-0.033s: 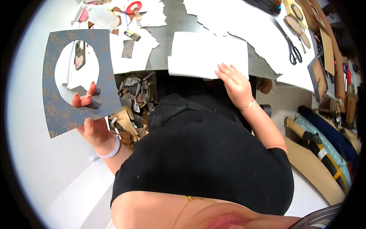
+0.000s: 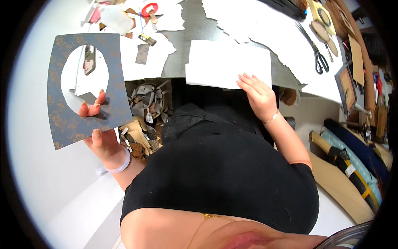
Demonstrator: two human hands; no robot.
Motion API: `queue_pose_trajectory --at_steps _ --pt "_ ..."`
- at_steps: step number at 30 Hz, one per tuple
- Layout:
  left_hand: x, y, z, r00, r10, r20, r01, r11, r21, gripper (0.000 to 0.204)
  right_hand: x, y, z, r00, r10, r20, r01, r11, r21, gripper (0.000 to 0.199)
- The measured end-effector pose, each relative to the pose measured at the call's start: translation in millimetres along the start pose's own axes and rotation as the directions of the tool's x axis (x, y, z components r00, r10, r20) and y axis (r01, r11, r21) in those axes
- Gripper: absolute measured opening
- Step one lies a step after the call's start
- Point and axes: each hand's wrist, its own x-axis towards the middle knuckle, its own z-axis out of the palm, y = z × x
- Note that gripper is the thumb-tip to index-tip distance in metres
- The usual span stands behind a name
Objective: The person applies glue to a patterned paper frame, places it over a brown book cover, and smooths the edges. They then secure the assembly using multiple clamps.
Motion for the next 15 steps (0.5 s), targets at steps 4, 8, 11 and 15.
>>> queue_pose_trajectory --at_steps 4,8,11,15 --pt "-11 29 -16 0.986 0.113 -0.124 -0.102 0.991 0.092 0.062 60 -11 -32 0.935 0.234 -0.267 -0.209 0.971 0.120 0.037" --pt "-25 44 -30 0.931 0.208 -0.300 -0.155 0.969 0.192 0.069 134 -29 -31 0.903 -0.159 -0.399 0.214 0.972 0.097 0.030" --pt "-35 63 -10 0.856 0.211 -0.472 -0.044 0.939 0.340 0.061 159 -37 44 0.916 -0.348 -0.197 0.375 0.920 0.117 0.030" --pt "-36 65 -20 0.903 0.247 -0.352 -0.133 0.939 0.316 0.063 130 -42 110 0.951 -0.253 0.179 0.245 0.967 0.067 0.040"
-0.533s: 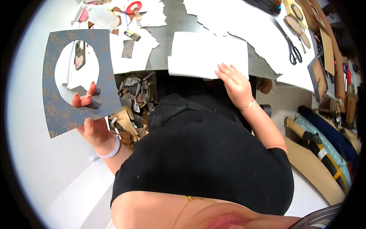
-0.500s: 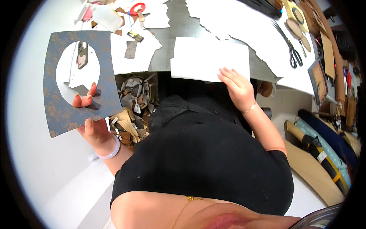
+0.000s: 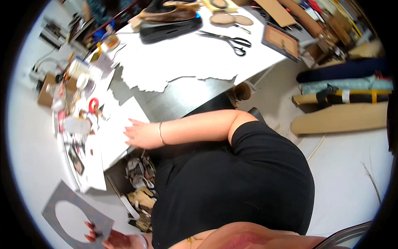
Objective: The person applies glue to a patterned paper frame, places it over a brown book cover, and smooths the edges. They then secure the assembly using multiple clamps.
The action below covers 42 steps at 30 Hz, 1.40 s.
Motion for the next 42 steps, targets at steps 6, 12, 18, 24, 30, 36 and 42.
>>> queue_pose_trajectory --at_steps 6,12,18,24,30,36,42 --pt "18 -13 8 0.992 0.050 0.117 -0.037 0.993 -0.113 0.065 -109 46 -141 0.880 0.273 -0.389 -0.188 0.952 0.243 0.028" --pt "44 -41 110 0.981 -0.192 -0.003 0.186 0.956 -0.229 0.058 -356 106 -280 -0.043 0.671 -0.740 -0.878 0.328 0.348 0.024" --pt "42 -66 183 0.902 -0.096 0.421 0.230 0.932 -0.280 0.048 -604 184 -335 -0.338 0.486 -0.806 -0.928 -0.314 0.200 0.060" --pt "26 -43 231 0.897 -0.065 0.437 0.184 0.954 -0.235 0.056 -574 201 -345 -0.535 0.836 0.122 -0.310 -0.329 0.892 0.048" --pt "13 -26 238 0.912 -0.099 0.398 0.192 0.960 -0.202 0.050 -543 189 -372 -0.444 0.896 -0.009 -0.264 -0.122 0.957 0.038" --pt "10 -30 229 0.918 -0.166 0.361 0.243 0.953 -0.180 0.047 -484 144 -413 -0.152 0.761 -0.631 -0.961 0.036 0.275 0.030" --pt "11 -33 245 0.914 -0.174 0.367 0.258 0.947 -0.193 0.056 -457 123 -379 0.616 0.611 -0.498 -0.778 0.373 -0.505 0.056"
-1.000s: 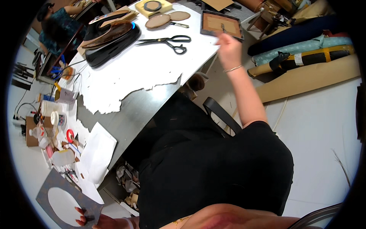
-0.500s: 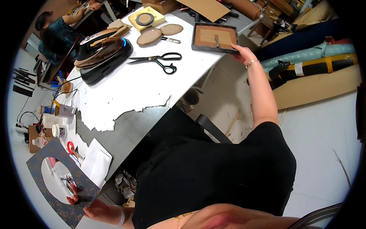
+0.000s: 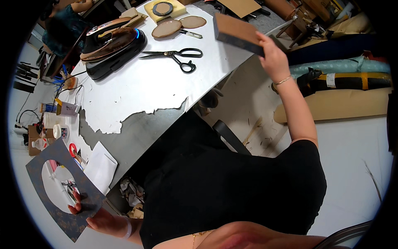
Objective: The person applies glue to a patterned paper frame, places it over a brown book cover, and smooths the edges. They then secure the assembly using multiple clamps.
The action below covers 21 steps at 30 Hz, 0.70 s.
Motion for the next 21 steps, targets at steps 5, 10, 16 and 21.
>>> queue_pose_trajectory --at_steps 5,10,16,21 --pt "6 -3 0 0.994 0.033 0.104 -0.028 0.999 -0.044 0.067 -36 5 50 0.986 -0.162 -0.032 0.162 0.987 0.004 0.061" --pt "2 -2 -4 0.997 0.003 0.078 -0.001 1.000 -0.027 0.068 -57 -13 65 0.997 0.064 0.050 -0.067 0.995 0.068 0.075" --pt "0 0 0 1.000 -0.007 0.023 0.007 1.000 0.011 0.066 -59 -24 58 0.963 0.245 0.115 -0.249 0.968 0.021 0.094" --pt "1 2 8 0.999 -0.046 0.009 0.046 0.999 -0.008 0.064 -42 23 63 0.795 0.543 0.269 -0.605 0.685 0.406 0.107"
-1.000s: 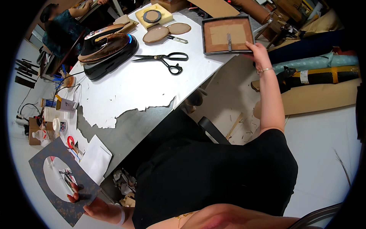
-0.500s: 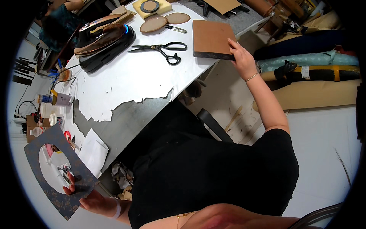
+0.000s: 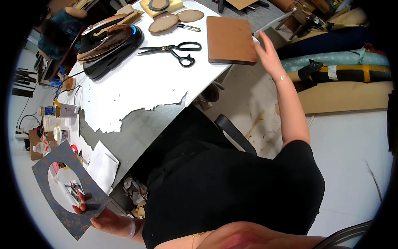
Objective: The person applies glue to a patterned paper frame, places it over a brown book cover, and smooths the edges. They then secure the assembly using multiple clamps.
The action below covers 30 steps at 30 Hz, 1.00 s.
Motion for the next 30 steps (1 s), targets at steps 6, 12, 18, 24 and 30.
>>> queue_pose_trajectory --at_steps 6,12,18,24,30 --pt "0 -14 8 0.993 0.070 0.090 -0.066 0.997 -0.046 0.061 91 -5 38 0.981 0.170 -0.095 -0.184 0.969 -0.163 0.106" --pt "-7 4 26 0.983 -0.003 -0.184 0.004 1.000 0.010 0.056 119 42 47 0.944 0.270 -0.189 -0.222 0.945 0.242 0.089" --pt "6 4 26 0.975 -0.040 -0.218 0.038 0.999 -0.014 0.060 102 55 47 0.890 0.095 -0.446 -0.198 0.962 -0.190 0.062" --pt "10 -21 -29 0.982 0.069 0.175 -0.048 0.991 -0.122 0.055 78 77 2 0.877 0.457 -0.148 -0.470 0.880 -0.064 0.062" --pt "14 -28 -33 0.993 0.028 0.112 -0.013 0.991 -0.133 0.057 -18 -41 4 0.635 0.659 0.403 -0.764 0.613 0.200 0.074"
